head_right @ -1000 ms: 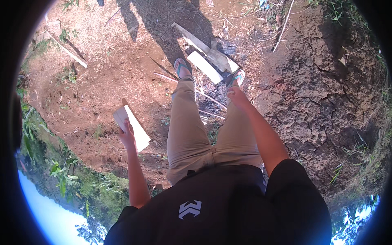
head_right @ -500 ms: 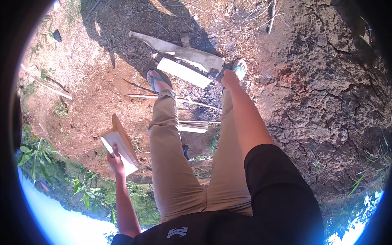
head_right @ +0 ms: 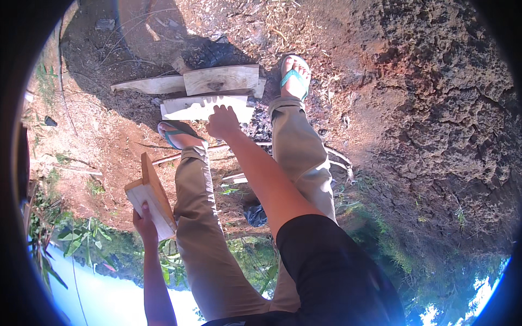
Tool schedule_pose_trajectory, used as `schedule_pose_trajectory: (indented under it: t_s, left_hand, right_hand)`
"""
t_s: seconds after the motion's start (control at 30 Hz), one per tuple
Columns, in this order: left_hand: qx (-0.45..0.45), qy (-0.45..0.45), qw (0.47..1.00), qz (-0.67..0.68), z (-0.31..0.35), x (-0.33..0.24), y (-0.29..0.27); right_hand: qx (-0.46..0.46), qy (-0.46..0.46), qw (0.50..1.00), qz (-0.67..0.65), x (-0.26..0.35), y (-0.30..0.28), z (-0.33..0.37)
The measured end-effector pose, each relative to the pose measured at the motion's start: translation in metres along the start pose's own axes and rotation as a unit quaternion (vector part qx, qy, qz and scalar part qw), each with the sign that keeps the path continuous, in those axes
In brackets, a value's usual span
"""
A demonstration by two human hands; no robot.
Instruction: The person uses a hammer and chisel to carve a notch into a block of wood while sitting on the ground, then carries the wood block toward a wooden structure.
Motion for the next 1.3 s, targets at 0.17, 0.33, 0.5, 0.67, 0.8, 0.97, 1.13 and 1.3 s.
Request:
schedule_pose_trajectory:
  t_s: [0.17,0.33,0.5,0.67,0.8,0.97,1.13,1.3]
  left_hand:
    - [0.015,0.024,1.0,0.004,-0.003,-0.037,0.025]
    - [0.018,0.031,0.999,0.013,-0.018,-0.052,0.025]
    - [0.0,0.028,1.0,0.011,-0.012,-0.045,0.027]
    - [-0.007,0.039,0.999,0.03,-0.012,-0.043,0.025]
    - [0.007,0.039,0.999,0.025,-0.03,-0.055,0.015]
    - [-0.022,0.039,0.998,0.036,-0.017,-0.045,0.016]
    - [-0.018,0.047,0.997,0.061,-0.016,-0.051,0.01]
    - [-0.008,0.051,0.996,0.071,-0.005,-0.046,-0.002]
  right_hand:
    - [-0.352,0.118,0.917,-0.147,-0.108,-0.046,0.02]
    - [-0.295,0.054,0.95,0.084,-0.105,-0.098,0.0]
    - [-0.013,0.025,0.994,-0.107,-0.105,-0.067,-0.01]
    - [-0.076,0.059,0.983,-0.155,-0.111,-0.026,-0.018]
    - [-0.159,0.099,0.982,0.003,-0.121,-0.04,-0.047]
    - [-0.034,0.147,0.983,0.104,-0.113,-0.041,-0.068]
    - [0.004,0.091,0.996,0.013,-0.114,-0.051,-0.058]
    - [-0.011,0.015,1.0,0.013,-0.076,-0.075,-0.019]
Point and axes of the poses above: each hand's wrist, its own z-axis away from the middle knuckle, its own y-axis out of the palm, x = y × z, the point moved 9 cm from there along -z, towards the middle knuckle, and after that the axes turned 14 degrees about x, right-handed, at the moved point
